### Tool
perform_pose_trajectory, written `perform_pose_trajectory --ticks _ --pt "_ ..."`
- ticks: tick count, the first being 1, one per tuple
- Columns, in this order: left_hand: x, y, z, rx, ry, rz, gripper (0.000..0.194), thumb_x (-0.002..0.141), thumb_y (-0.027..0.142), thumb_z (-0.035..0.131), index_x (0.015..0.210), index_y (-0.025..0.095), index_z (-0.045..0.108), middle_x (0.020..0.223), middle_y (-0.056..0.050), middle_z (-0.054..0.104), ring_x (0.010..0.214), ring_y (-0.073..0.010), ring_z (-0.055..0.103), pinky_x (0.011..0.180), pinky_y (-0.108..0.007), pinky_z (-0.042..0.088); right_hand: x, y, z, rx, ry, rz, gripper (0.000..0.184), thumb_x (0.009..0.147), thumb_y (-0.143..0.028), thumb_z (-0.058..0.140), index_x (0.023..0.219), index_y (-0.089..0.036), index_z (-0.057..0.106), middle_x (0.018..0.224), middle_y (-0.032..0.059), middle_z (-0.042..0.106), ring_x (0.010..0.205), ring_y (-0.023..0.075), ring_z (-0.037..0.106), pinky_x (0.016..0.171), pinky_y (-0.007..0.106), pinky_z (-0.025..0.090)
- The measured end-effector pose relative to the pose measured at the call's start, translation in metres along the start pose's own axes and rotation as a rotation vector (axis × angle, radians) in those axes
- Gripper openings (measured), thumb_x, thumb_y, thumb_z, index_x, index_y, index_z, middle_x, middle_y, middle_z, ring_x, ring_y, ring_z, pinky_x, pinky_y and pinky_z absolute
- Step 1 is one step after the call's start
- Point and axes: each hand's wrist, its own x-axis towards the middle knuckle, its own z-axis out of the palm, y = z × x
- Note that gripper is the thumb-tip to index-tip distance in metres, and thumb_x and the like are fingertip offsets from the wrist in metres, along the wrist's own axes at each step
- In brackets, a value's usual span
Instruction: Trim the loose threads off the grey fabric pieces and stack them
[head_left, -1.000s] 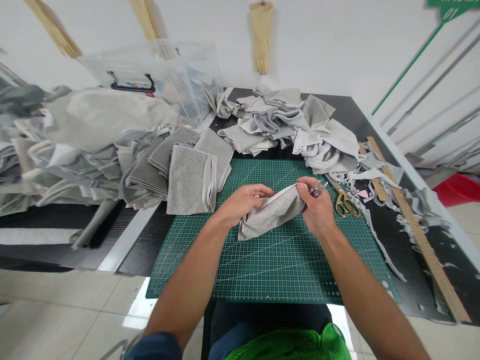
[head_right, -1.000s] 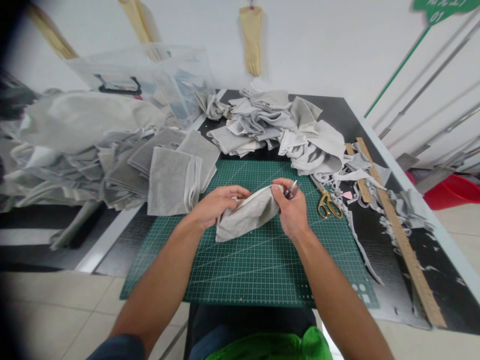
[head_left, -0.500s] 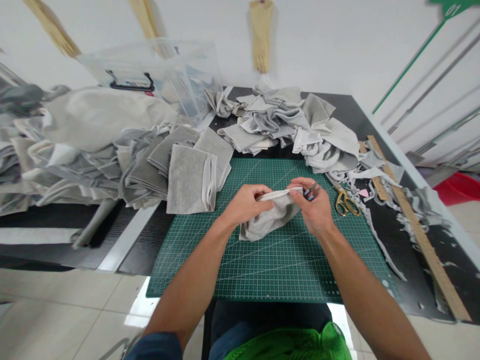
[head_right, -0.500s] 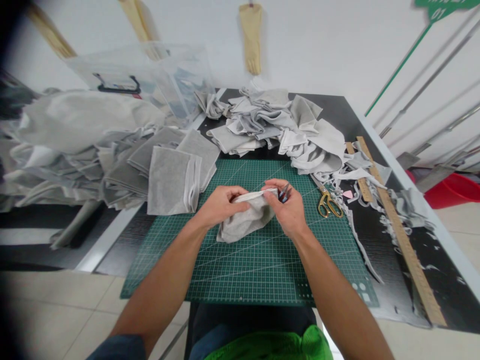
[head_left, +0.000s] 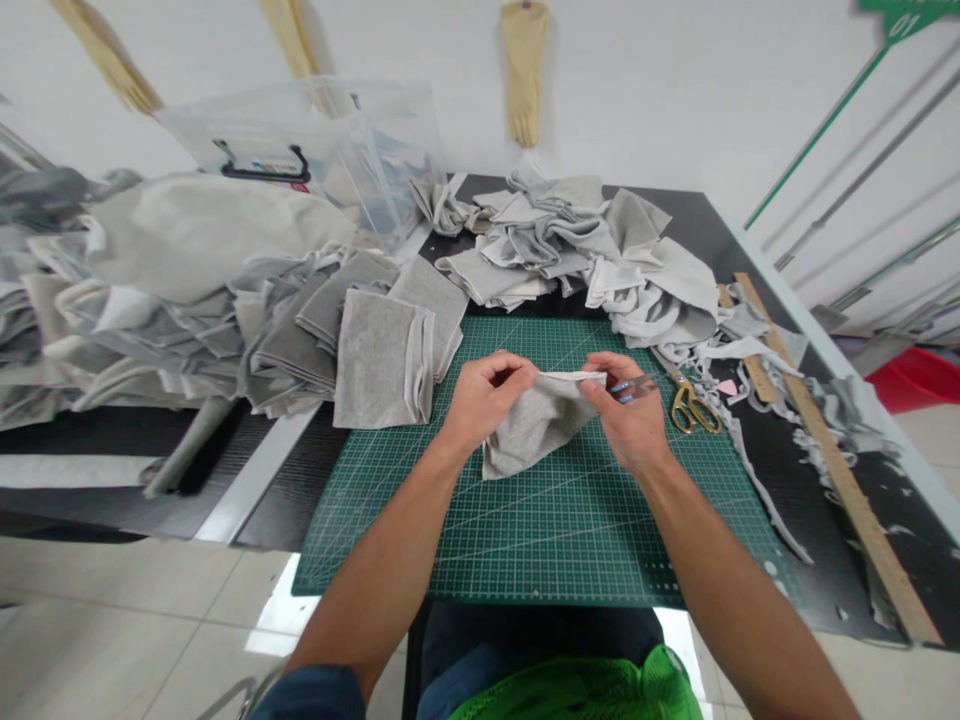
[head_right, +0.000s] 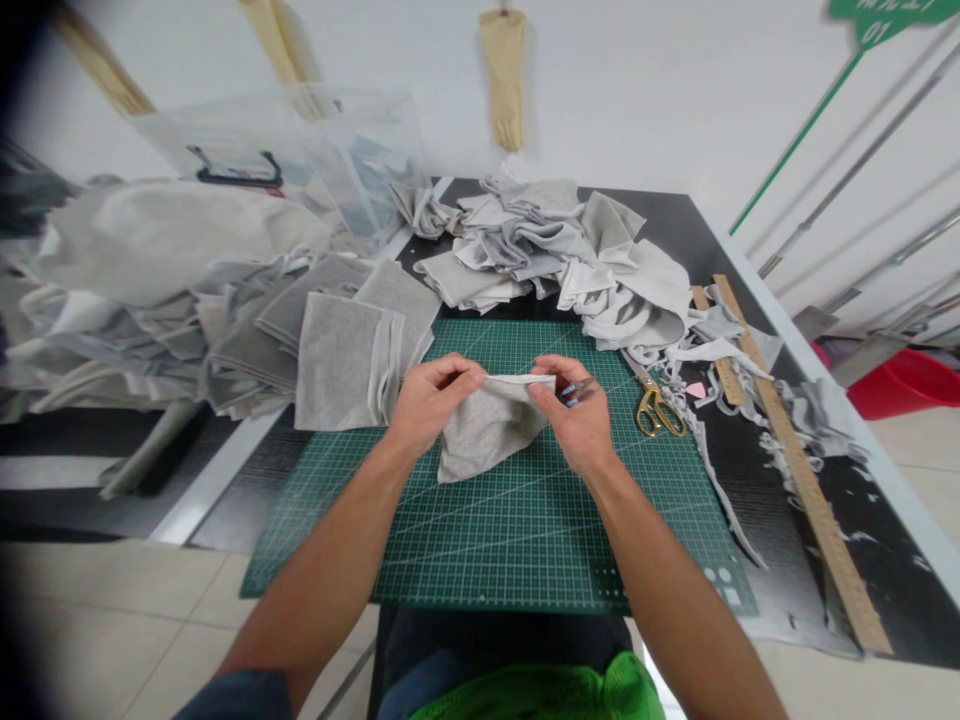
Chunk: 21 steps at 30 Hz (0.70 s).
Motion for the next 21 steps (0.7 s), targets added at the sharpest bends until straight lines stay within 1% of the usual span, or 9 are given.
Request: perform_pose_trajectory --ticks 3,6,9,11,12,13,15,18,21 --pt "0.001 -0.001 0.001 0.025 -0.031 -0.009 0.015 0.088 0.031 0.069 0.081 0.017 0.073 0.077 -0.001 0.068 0.071 -0.0137 0.058 0.067 -0.027 0.044 0.000 -0.001 0.001 0.020 0.020 -0.008 0.028 0.085 -0.038 0.079 0.109 -0.028 0.072 0.098 0.0025 0.070 0.083 0.0174 0.062 0.077 0.033 0.051" --pt "0.000 -0.002 0.003 0.107 -0.048 0.008 0.003 0.082 0.018 0.067 0.082 0.018 0.070 0.080 -0.001 0.069 0.073 -0.0143 0.061 0.070 -0.028 0.047 0.000 -0.002 0.002 0.004 0.020 -0.012 0.025 0.087 -0.039 0.078 0.108 -0.028 0.073 0.093 0.0017 0.070 0.080 0.0169 0.061 0.074 0.032 0.050" --pt "-0.003 0.001 0.006 0.217 -0.091 0.095 0.024 0.076 0.009 0.067 0.097 0.019 0.072 0.098 -0.003 0.074 0.092 -0.0176 0.067 0.088 -0.032 0.051 -0.002 -0.003 0.002 -0.068 -0.022 -0.025 0.024 0.087 -0.037 0.078 0.108 -0.028 0.073 0.093 0.0013 0.071 0.079 0.0169 0.061 0.073 0.032 0.049" --pt "-0.006 0.004 0.009 0.234 -0.168 0.140 0.034 0.077 0.014 0.072 0.111 0.020 0.072 0.112 -0.005 0.075 0.104 -0.0204 0.068 0.097 -0.035 0.050 -0.003 -0.005 0.002 -0.129 -0.063 -0.046 0.022 0.087 -0.035 0.077 0.108 -0.028 0.074 0.095 0.0012 0.073 0.080 0.0168 0.062 0.073 0.032 0.049" --pt "-0.007 0.005 0.010 0.233 -0.200 0.143 0.035 0.079 0.019 0.074 0.114 0.020 0.072 0.114 -0.006 0.075 0.106 -0.0211 0.069 0.097 -0.036 0.050 -0.004 -0.006 0.002 -0.157 -0.085 -0.056 0.022 0.087 -0.033 0.077 0.108 -0.029 0.074 0.096 0.0012 0.073 0.081 0.0170 0.062 0.073 0.033 0.049" --pt "-0.008 0.006 0.012 0.235 -0.219 0.134 0.034 0.082 0.025 0.075 0.115 0.020 0.073 0.113 -0.006 0.075 0.103 -0.0210 0.069 0.095 -0.036 0.051 -0.005 -0.007 0.003 -0.178 -0.107 -0.063 0.022 0.087 -0.032 0.076 0.109 -0.029 0.074 0.097 0.0013 0.074 0.082 0.0174 0.063 0.074 0.033 0.049" --pt "-0.009 0.007 0.015 0.255 -0.223 0.100 0.026 0.087 0.033 0.074 0.109 0.021 0.076 0.104 -0.005 0.075 0.094 -0.0192 0.069 0.090 -0.034 0.052 -0.006 -0.008 0.004 -0.206 -0.133 -0.074 0.023 0.088 -0.031 0.075 0.110 -0.029 0.073 0.100 0.0015 0.074 0.083 0.0178 0.063 0.074 0.034 0.049" --pt "-0.009 0.007 0.017 0.271 -0.180 0.069 0.014 0.090 0.032 0.070 0.096 0.022 0.079 0.091 -0.003 0.072 0.086 -0.0162 0.067 0.082 -0.031 0.051 -0.006 -0.010 0.005 -0.211 -0.128 -0.097 0.026 0.087 -0.029 0.075 0.113 -0.029 0.072 0.105 0.0024 0.071 0.083 0.0175 0.061 0.074 0.034 0.049" --pt "-0.008 0.007 0.016 0.223 -0.107 0.062 0.011 0.087 0.030 0.073 0.092 0.021 0.079 0.089 -0.003 0.070 0.081 -0.0147 0.064 0.077 -0.029 0.050 -0.006 -0.009 0.006 -0.195 -0.130 -0.080 0.033 0.086 -0.030 0.076 0.118 -0.029 0.070 0.102 0.0024 0.068 0.081 0.0169 0.058 0.071 0.033 0.048"
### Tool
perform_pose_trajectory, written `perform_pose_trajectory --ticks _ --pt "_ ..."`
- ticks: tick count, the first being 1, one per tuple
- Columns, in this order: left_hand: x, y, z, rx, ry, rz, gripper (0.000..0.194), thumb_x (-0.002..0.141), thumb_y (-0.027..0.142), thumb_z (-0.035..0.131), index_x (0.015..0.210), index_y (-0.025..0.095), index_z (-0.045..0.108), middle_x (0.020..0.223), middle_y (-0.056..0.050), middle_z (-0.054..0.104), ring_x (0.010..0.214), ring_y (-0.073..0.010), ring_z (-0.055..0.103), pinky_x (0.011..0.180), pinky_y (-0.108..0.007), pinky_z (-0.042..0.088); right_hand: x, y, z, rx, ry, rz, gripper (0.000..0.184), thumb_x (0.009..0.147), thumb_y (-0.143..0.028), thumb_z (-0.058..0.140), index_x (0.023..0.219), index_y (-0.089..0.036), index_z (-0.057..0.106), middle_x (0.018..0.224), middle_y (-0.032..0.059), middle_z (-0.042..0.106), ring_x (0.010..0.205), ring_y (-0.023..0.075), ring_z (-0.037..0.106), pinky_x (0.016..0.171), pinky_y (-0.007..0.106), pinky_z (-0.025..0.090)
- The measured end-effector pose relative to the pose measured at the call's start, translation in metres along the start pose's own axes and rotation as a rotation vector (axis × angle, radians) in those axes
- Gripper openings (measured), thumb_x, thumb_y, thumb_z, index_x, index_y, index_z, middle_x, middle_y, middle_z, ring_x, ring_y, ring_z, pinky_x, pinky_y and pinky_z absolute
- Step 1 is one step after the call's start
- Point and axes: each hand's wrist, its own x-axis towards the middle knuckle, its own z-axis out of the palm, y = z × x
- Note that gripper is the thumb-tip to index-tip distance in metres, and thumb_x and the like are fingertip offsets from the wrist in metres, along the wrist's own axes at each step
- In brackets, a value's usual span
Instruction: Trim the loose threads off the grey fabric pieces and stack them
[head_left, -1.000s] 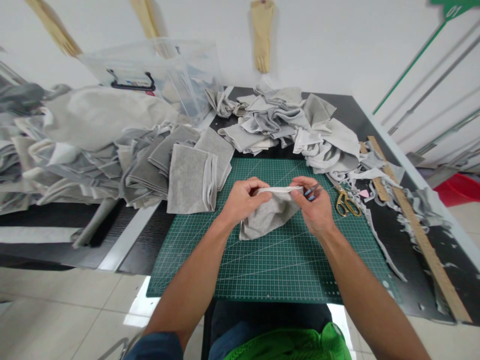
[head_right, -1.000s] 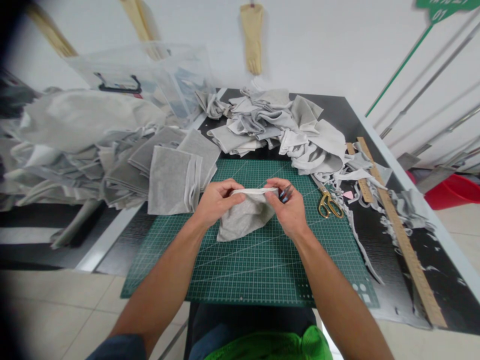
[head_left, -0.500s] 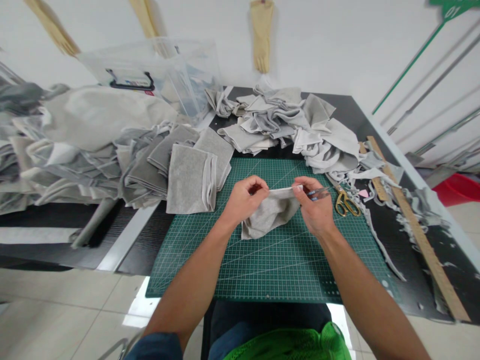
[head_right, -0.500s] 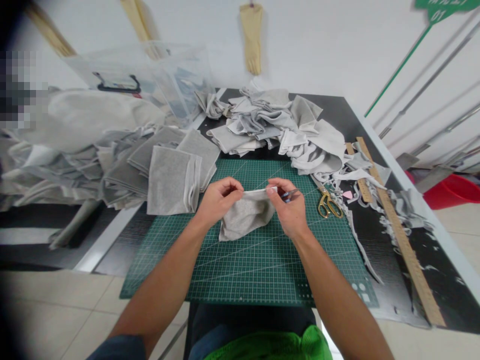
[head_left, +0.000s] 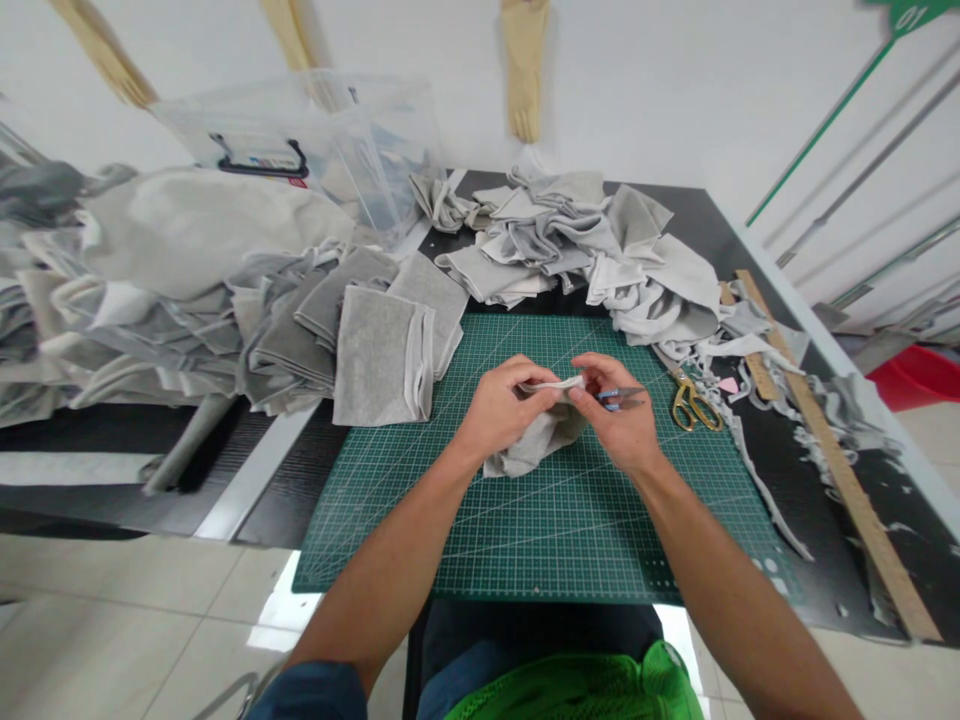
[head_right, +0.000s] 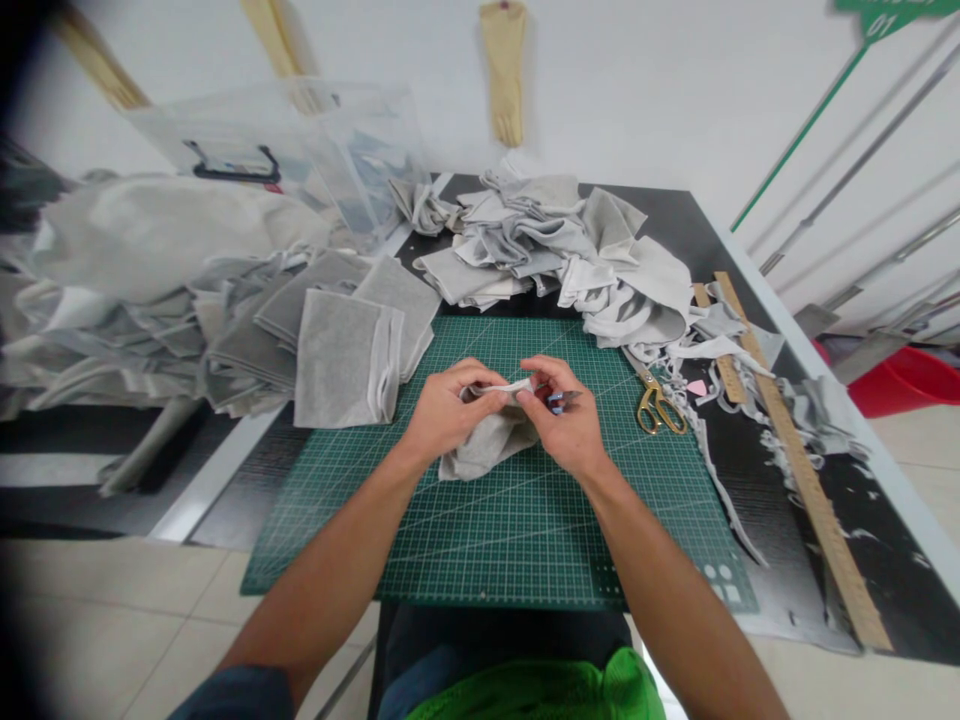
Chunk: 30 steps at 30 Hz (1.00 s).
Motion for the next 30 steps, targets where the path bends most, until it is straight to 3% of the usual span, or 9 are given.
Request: perform_pose_trajectory --ticks 5,10,16,23,27,30 --pt "-0.0003 -0.0015 0.0002 -0.072 0.080 -0.028 0.012 0.083 0.030 0.076 0.090 0.020 0.078 0.083 -0.001 0.066 0.075 -0.0134 0.060 0.071 -0.027 0.048 0.0007 -0.0005 -0.0019 -0.015 -0.051 0.068 0.027 0.089 -0.040 0.073 0.113 -0.027 0.072 0.093 0.0017 0.070 0.077 0.0169 0.060 0.067 0.031 0.049" --pt "-0.0016 -0.0015 0.0010 -0.086 0.037 -0.022 0.012 0.086 0.030 0.074 0.092 0.020 0.078 0.081 -0.001 0.067 0.072 -0.0128 0.059 0.071 -0.027 0.047 -0.0002 -0.0016 -0.0035 -0.120 -0.025 0.051 0.023 0.091 -0.046 0.070 0.095 -0.024 0.076 0.080 0.0004 0.068 0.067 0.0149 0.054 0.058 0.029 0.042" --pt "-0.0026 0.0000 0.0033 -0.166 -0.048 -0.041 0.021 0.091 0.036 0.070 0.095 0.018 0.079 0.088 -0.004 0.075 0.078 -0.0153 0.065 0.073 -0.028 0.048 -0.0016 0.0041 -0.0011 -0.028 -0.007 0.064 0.023 0.091 -0.046 0.072 0.097 -0.025 0.078 0.075 -0.0011 0.067 0.065 0.0140 0.053 0.058 0.028 0.042" --pt "-0.0017 -0.0026 0.0072 -0.270 0.005 -0.172 0.027 0.090 0.043 0.071 0.090 0.018 0.080 0.084 -0.003 0.075 0.076 -0.0160 0.064 0.070 -0.028 0.049 -0.0011 0.0062 0.0009 0.038 0.051 0.142 0.026 0.092 -0.048 0.070 0.100 -0.024 0.071 0.073 -0.0018 0.064 0.063 0.0140 0.052 0.058 0.028 0.042" --pt "0.0003 -0.0040 0.0058 -0.319 0.046 -0.215 0.024 0.088 0.041 0.072 0.089 0.018 0.080 0.084 -0.003 0.075 0.074 -0.0151 0.062 0.069 -0.027 0.048 -0.0008 0.0056 -0.0038 0.040 0.021 0.080 0.033 0.094 -0.042 0.067 0.121 -0.026 0.056 0.100 0.0027 0.069 0.075 0.0155 0.058 0.068 0.030 0.047" --pt "0.0015 -0.0058 0.0054 -0.342 0.054 -0.251 0.023 0.087 0.040 0.072 0.091 0.018 0.080 0.084 -0.003 0.074 0.073 -0.0149 0.061 0.067 -0.026 0.047 -0.0007 0.0062 -0.0061 -0.107 -0.025 0.022 0.037 0.098 -0.039 0.059 0.132 -0.027 0.051 0.124 0.0082 0.066 0.081 0.0174 0.059 0.073 0.034 0.051"
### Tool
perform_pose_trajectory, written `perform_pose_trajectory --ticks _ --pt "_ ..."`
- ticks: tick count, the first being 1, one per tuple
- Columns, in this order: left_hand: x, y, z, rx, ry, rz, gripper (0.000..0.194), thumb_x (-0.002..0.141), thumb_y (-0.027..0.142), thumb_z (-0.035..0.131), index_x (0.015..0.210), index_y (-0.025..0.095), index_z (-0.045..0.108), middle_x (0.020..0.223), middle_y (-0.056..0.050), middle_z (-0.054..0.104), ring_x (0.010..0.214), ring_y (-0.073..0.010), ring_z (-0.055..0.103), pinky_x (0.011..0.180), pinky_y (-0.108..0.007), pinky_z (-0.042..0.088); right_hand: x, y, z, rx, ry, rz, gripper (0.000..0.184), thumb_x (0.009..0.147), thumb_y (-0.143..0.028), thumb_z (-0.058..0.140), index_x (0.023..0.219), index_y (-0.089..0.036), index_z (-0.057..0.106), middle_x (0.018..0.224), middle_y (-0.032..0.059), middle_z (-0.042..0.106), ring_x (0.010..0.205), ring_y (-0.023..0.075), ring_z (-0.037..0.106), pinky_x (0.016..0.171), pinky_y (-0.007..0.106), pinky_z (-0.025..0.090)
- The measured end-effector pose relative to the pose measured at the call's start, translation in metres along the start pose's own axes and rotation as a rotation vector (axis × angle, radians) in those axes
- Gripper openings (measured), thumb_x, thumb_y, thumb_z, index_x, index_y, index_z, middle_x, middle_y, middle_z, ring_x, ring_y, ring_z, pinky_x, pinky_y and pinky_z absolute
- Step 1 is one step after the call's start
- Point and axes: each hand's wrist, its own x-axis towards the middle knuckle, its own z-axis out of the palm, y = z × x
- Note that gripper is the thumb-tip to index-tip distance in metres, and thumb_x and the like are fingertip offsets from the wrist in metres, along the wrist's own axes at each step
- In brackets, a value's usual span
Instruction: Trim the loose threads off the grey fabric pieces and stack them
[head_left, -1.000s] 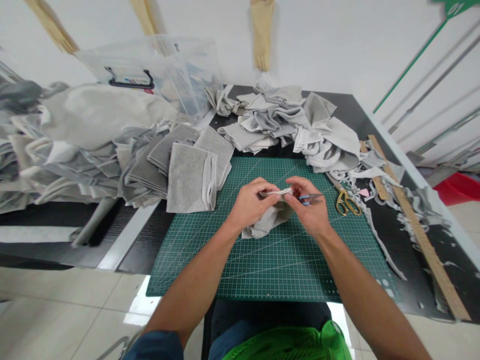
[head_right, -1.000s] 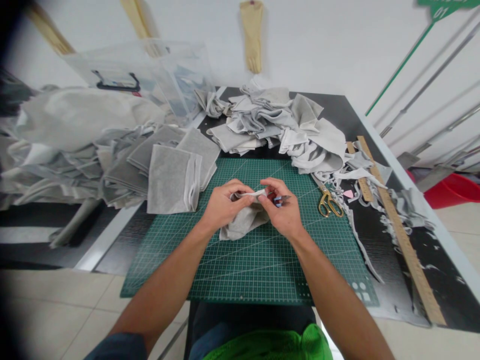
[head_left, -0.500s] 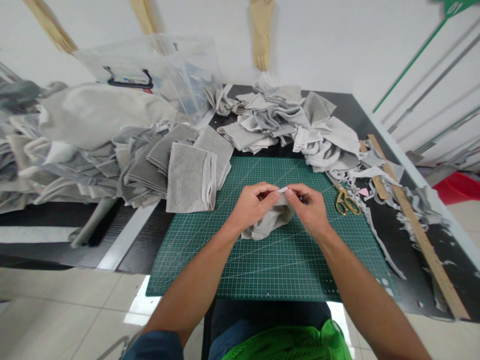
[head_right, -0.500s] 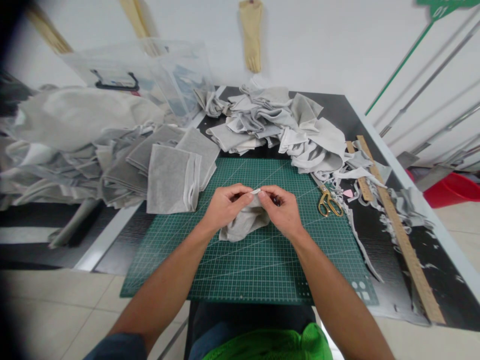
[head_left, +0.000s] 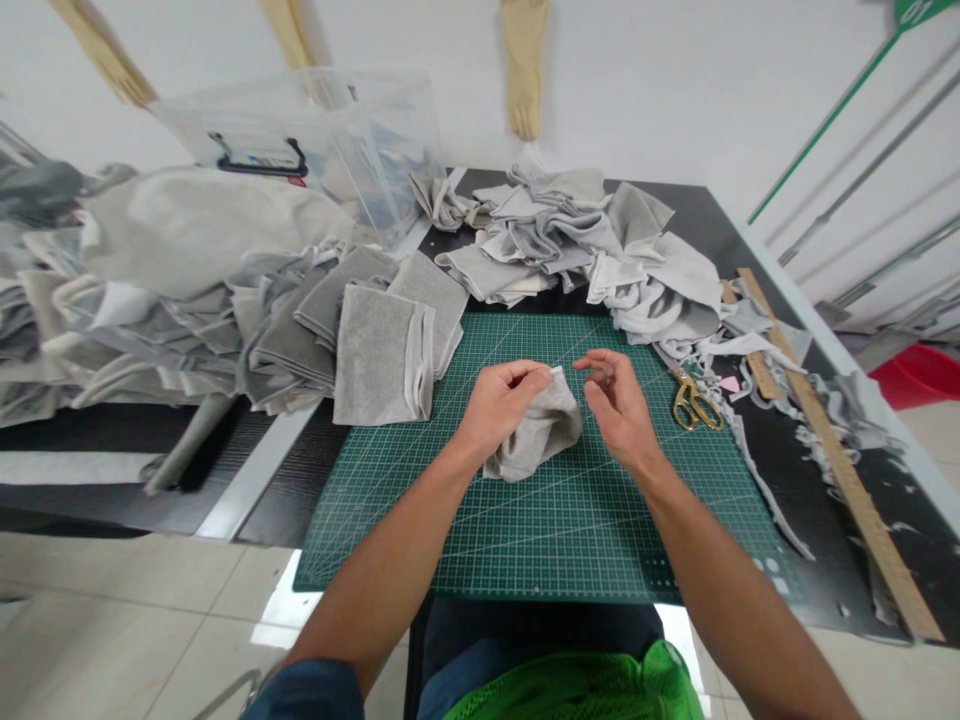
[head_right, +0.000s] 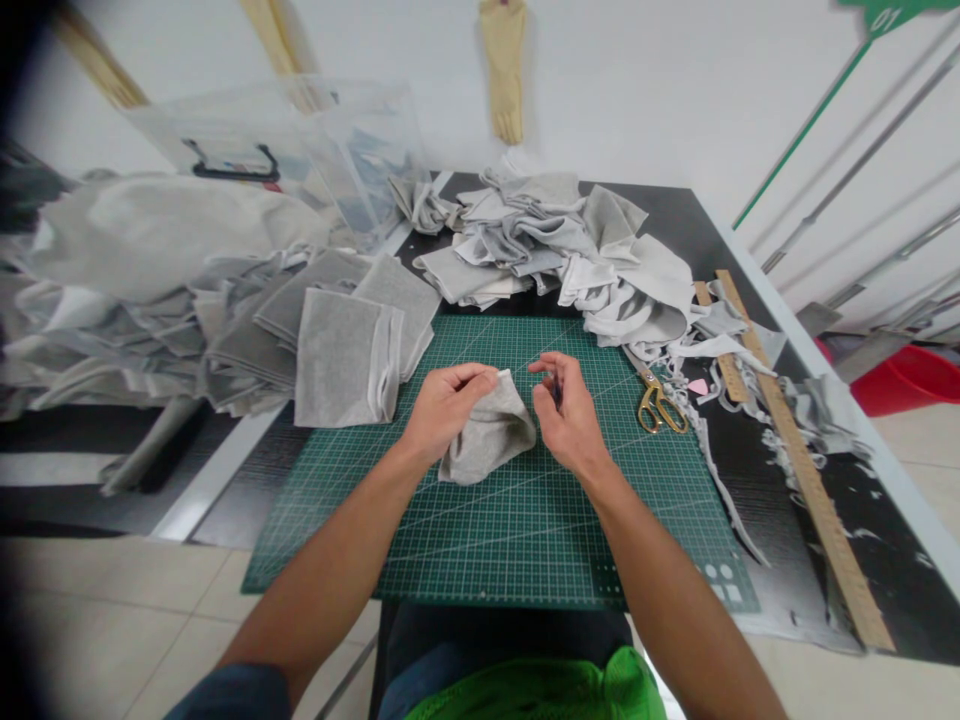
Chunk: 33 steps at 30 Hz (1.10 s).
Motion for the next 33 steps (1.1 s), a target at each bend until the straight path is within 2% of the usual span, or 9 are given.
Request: perform_pose_trajectory --ticks 5,8,11,16,19,22,27,33 --pt "0.001 -0.003 0.001 -0.084 -0.005 -0.050 0.026 0.088 0.041 0.071 0.095 0.018 0.079 0.086 -0.003 0.074 0.074 -0.0145 0.062 0.067 -0.026 0.047 0.002 0.003 0.002 -0.244 -0.040 -0.097 0.053 0.100 -0.034 0.054 0.151 -0.027 0.042 0.136 0.0103 0.064 0.101 0.0230 0.064 0.094 0.044 0.052" --pt "0.001 -0.004 0.002 -0.124 -0.018 -0.064 0.024 0.088 0.040 0.071 0.095 0.018 0.079 0.090 -0.003 0.075 0.078 -0.0146 0.063 0.070 -0.026 0.048 0.002 0.005 0.003 -0.291 -0.059 -0.112 0.067 0.100 -0.035 0.055 0.161 -0.028 0.029 0.128 0.0080 0.069 0.104 0.0237 0.066 0.098 0.044 0.053" --pt "0.001 -0.004 0.002 -0.143 -0.034 -0.072 0.024 0.087 0.040 0.072 0.094 0.018 0.079 0.092 -0.004 0.075 0.079 -0.0148 0.064 0.071 -0.026 0.049 0.002 0.005 0.002 -0.311 -0.080 -0.100 0.071 0.100 -0.038 0.054 0.164 -0.030 0.024 0.122 0.0061 0.072 0.103 0.0235 0.069 0.098 0.043 0.055" --pt "0.001 -0.003 0.000 -0.193 -0.061 -0.112 0.025 0.084 0.041 0.076 0.094 0.018 0.079 0.090 -0.004 0.075 0.076 -0.0141 0.064 0.069 -0.026 0.048 0.002 0.001 -0.001 -0.315 -0.082 -0.103 0.065 0.100 -0.044 0.055 0.160 -0.029 0.033 0.129 0.0100 0.070 0.118 0.0281 0.068 0.102 0.048 0.055" --pt "0.002 -0.003 0.000 -0.243 -0.060 -0.136 0.025 0.082 0.040 0.078 0.094 0.018 0.078 0.089 -0.004 0.075 0.074 -0.0137 0.064 0.068 -0.026 0.049 0.001 0.001 -0.003 -0.288 -0.080 -0.107 0.058 0.101 -0.044 0.055 0.154 -0.026 0.038 0.129 0.0130 0.069 0.119 0.0284 0.067 0.101 0.049 0.054" --pt "0.002 -0.005 0.000 -0.258 -0.038 -0.149 0.024 0.080 0.038 0.080 0.092 0.017 0.079 0.087 -0.004 0.075 0.073 -0.0133 0.064 0.067 -0.026 0.049 0.002 0.000 -0.006 -0.293 -0.053 -0.139 0.047 0.102 -0.042 0.054 0.145 -0.026 0.045 0.131 0.0138 0.066 0.117 0.0275 0.067 0.100 0.047 0.054" --pt "0.003 -0.006 0.000 -0.299 -0.029 -0.177 0.022 0.079 0.035 0.081 0.093 0.017 0.079 0.088 -0.004 0.075 0.073 -0.0128 0.064 0.068 -0.025 0.048 0.003 -0.009 -0.007 -0.399 -0.044 -0.272 0.027 0.099 -0.037 0.059 0.124 -0.028 0.063 0.118 0.0096 0.070 0.104 0.0260 0.067 0.090 0.044 0.056" --pt "0.002 -0.001 0.000 -0.329 -0.103 -0.206 0.023 0.079 0.035 0.081 0.093 0.017 0.080 0.089 -0.006 0.077 0.073 -0.0141 0.066 0.069 -0.026 0.049 0.002 -0.011 -0.003 -0.408 -0.032 -0.333 0.023 0.097 -0.034 0.064 0.119 -0.030 0.068 0.110 0.0072 0.074 0.092 0.0242 0.067 0.081 0.042 0.058"
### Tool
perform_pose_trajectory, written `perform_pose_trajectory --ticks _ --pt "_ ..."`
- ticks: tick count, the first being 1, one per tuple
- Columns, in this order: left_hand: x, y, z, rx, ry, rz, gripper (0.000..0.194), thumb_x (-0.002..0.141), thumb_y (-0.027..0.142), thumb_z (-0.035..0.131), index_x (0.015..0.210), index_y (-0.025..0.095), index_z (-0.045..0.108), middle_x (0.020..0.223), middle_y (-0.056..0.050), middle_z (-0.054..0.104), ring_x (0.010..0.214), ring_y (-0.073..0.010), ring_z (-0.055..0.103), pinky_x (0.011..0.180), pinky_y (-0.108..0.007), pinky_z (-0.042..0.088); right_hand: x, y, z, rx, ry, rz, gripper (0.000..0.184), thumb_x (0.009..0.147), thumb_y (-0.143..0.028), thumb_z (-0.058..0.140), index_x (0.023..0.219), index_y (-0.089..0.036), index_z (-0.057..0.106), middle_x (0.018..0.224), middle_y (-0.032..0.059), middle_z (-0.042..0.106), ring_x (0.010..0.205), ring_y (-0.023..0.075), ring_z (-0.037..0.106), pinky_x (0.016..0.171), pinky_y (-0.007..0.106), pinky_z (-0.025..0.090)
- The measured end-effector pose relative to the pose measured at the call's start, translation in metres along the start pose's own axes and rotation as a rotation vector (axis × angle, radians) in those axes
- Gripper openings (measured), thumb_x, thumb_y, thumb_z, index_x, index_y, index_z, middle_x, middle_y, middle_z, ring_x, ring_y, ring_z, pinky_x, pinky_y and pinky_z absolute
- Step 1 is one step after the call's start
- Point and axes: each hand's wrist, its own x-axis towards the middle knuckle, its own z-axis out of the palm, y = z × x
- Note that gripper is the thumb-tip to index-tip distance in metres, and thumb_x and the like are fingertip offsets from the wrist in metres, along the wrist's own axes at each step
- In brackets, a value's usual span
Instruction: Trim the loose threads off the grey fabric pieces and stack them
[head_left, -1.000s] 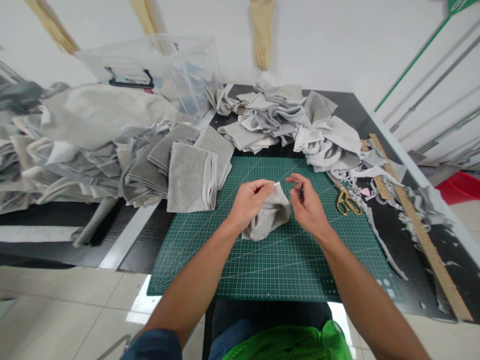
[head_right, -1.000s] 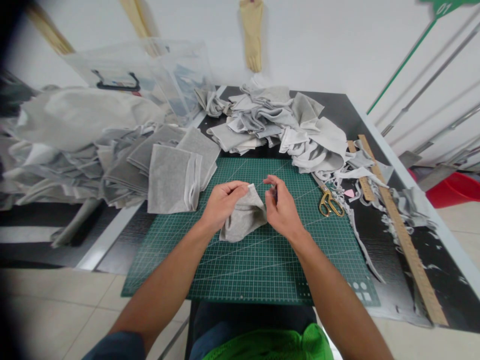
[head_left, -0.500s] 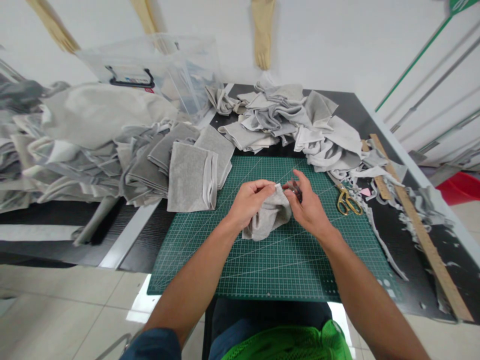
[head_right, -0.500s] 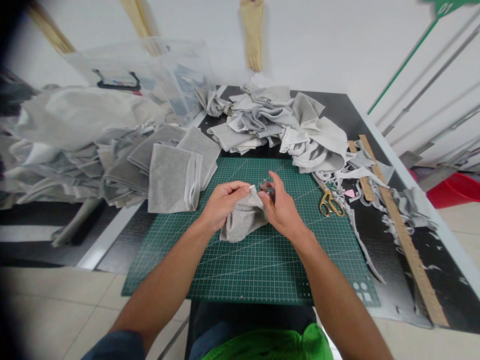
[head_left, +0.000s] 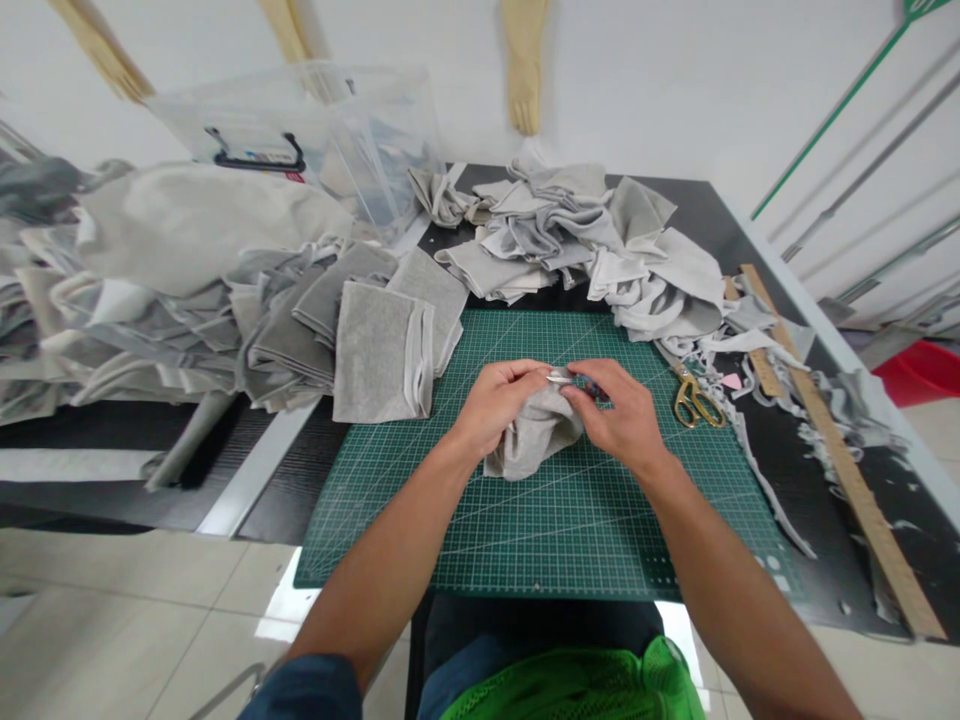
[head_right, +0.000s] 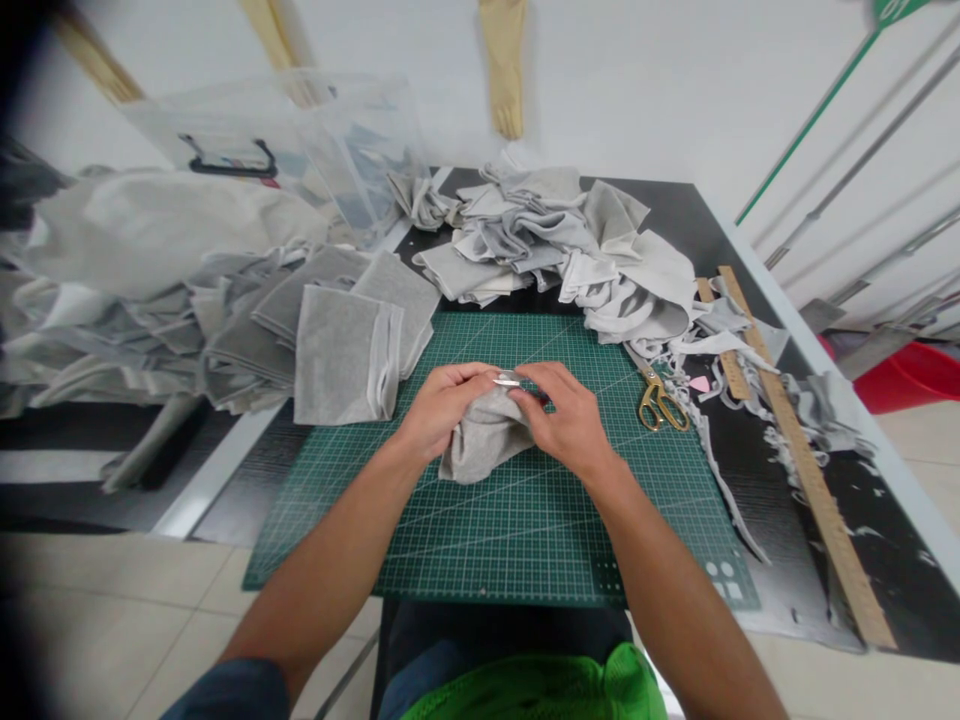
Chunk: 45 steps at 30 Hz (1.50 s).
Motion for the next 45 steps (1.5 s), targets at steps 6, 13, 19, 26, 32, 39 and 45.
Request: perform_pose_trajectory --ticks 6,13,19,26,32,39,45 --pt "0.0001 -0.0019 -0.0010 -0.081 -0.032 -0.037 0.023 0.080 0.032 0.080 0.095 0.015 0.080 0.089 -0.006 0.077 0.075 -0.0137 0.066 0.071 -0.025 0.048 -0.0004 0.0013 0.0012 -0.021 0.051 -0.044 0.022 0.097 -0.030 0.065 0.119 -0.028 0.070 0.109 0.0071 0.075 0.097 0.0239 0.070 0.087 0.042 0.060" --pt "-0.0004 -0.0005 -0.0003 -0.151 -0.044 -0.091 0.022 0.078 0.032 0.081 0.092 0.014 0.079 0.085 -0.005 0.076 0.072 -0.0130 0.065 0.071 -0.024 0.047 0.0004 0.0029 0.0023 -0.042 0.088 -0.116 0.022 0.097 -0.025 0.066 0.118 -0.026 0.071 0.108 0.0070 0.077 0.098 0.0230 0.072 0.088 0.040 0.061" --pt "-0.0002 0.0007 0.0009 -0.180 -0.033 -0.095 0.021 0.076 0.029 0.082 0.090 0.014 0.079 0.080 -0.003 0.074 0.069 -0.0121 0.063 0.068 -0.024 0.046 0.0002 0.0050 0.0029 -0.047 0.108 -0.157 0.022 0.097 -0.023 0.067 0.118 -0.026 0.072 0.107 0.0069 0.078 0.099 0.0230 0.073 0.089 0.040 0.060" --pt "0.0000 -0.0006 0.0003 -0.177 -0.012 -0.105 0.022 0.075 0.029 0.083 0.089 0.013 0.079 0.079 -0.004 0.073 0.068 -0.0119 0.063 0.067 -0.024 0.045 -0.0017 0.0070 0.0032 -0.044 0.098 -0.136 0.021 0.097 -0.024 0.066 0.118 -0.026 0.072 0.108 0.0073 0.078 0.101 0.0232 0.072 0.090 0.041 0.059" --pt "0.0006 -0.0002 0.0003 -0.173 -0.011 -0.108 0.023 0.074 0.030 0.084 0.090 0.013 0.079 0.080 -0.005 0.074 0.070 -0.0133 0.063 0.069 -0.026 0.046 -0.0021 0.0065 0.0027 -0.040 0.094 -0.125 0.020 0.098 -0.024 0.065 0.116 -0.027 0.072 0.108 0.0068 0.078 0.100 0.0229 0.073 0.090 0.041 0.059" --pt "0.0004 -0.0005 0.0012 -0.159 -0.017 -0.100 0.022 0.075 0.030 0.083 0.090 0.014 0.080 0.081 -0.005 0.074 0.071 -0.0134 0.063 0.069 -0.026 0.046 -0.0015 0.0073 0.0025 -0.049 0.076 -0.106 0.016 0.099 -0.024 0.063 0.112 -0.026 0.073 0.104 0.0064 0.078 0.097 0.0222 0.072 0.087 0.040 0.058" --pt "0.0012 -0.0007 0.0003 -0.145 -0.023 -0.085 0.020 0.078 0.032 0.081 0.090 0.015 0.078 0.084 -0.004 0.073 0.072 -0.0126 0.063 0.070 -0.025 0.046 -0.0028 0.0057 0.0040 -0.001 0.081 -0.001 0.014 0.099 -0.029 0.062 0.109 -0.026 0.070 0.103 0.0063 0.075 0.095 0.0220 0.069 0.086 0.039 0.056"
